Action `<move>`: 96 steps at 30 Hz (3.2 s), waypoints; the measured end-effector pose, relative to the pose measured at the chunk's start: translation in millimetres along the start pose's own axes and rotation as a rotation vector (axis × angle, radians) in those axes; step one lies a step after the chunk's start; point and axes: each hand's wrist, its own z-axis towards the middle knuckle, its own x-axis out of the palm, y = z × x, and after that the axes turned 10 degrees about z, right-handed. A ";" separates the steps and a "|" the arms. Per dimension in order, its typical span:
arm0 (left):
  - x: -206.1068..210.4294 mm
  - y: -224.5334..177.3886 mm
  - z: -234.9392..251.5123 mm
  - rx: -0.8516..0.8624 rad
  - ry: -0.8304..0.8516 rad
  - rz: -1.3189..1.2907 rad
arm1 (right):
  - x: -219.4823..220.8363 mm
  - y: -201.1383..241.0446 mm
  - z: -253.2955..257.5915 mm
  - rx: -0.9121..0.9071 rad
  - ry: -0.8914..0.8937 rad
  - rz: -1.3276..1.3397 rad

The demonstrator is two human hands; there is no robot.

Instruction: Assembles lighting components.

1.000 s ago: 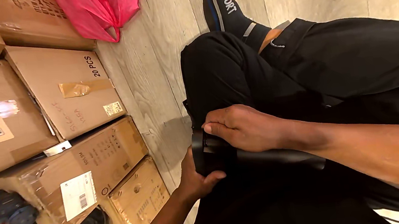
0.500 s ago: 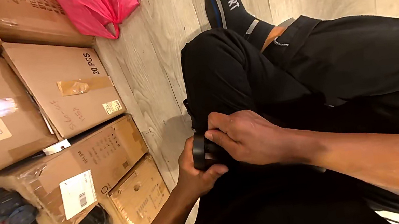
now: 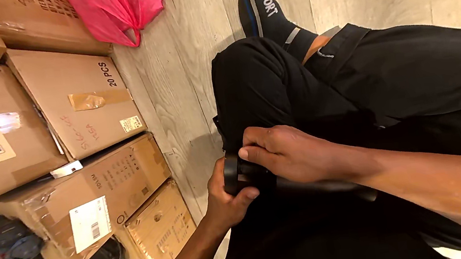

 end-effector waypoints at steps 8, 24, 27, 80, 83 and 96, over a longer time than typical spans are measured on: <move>1.5 4.5 -0.8 0.054 -0.010 0.051 | 10.3 4.3 -1.4 -0.048 -0.061 -0.093; 3.8 3.7 2.4 0.038 0.001 0.053 | 8.5 1.1 2.5 -0.009 -0.077 -0.051; 4.9 3.6 3.3 0.031 -0.002 0.039 | 7.8 0.8 2.9 -0.010 -0.083 -0.056; -71.7 -50.4 72.2 0.660 -0.033 0.840 | -33.9 14.5 -16.8 -0.719 -0.427 -0.817; -74.3 -55.7 73.0 0.701 -0.002 0.834 | -31.6 15.0 -16.2 -0.736 -0.415 -0.844; -74.7 -52.1 69.2 0.733 -0.040 0.810 | -30.1 14.7 -15.5 -0.772 -0.389 -0.846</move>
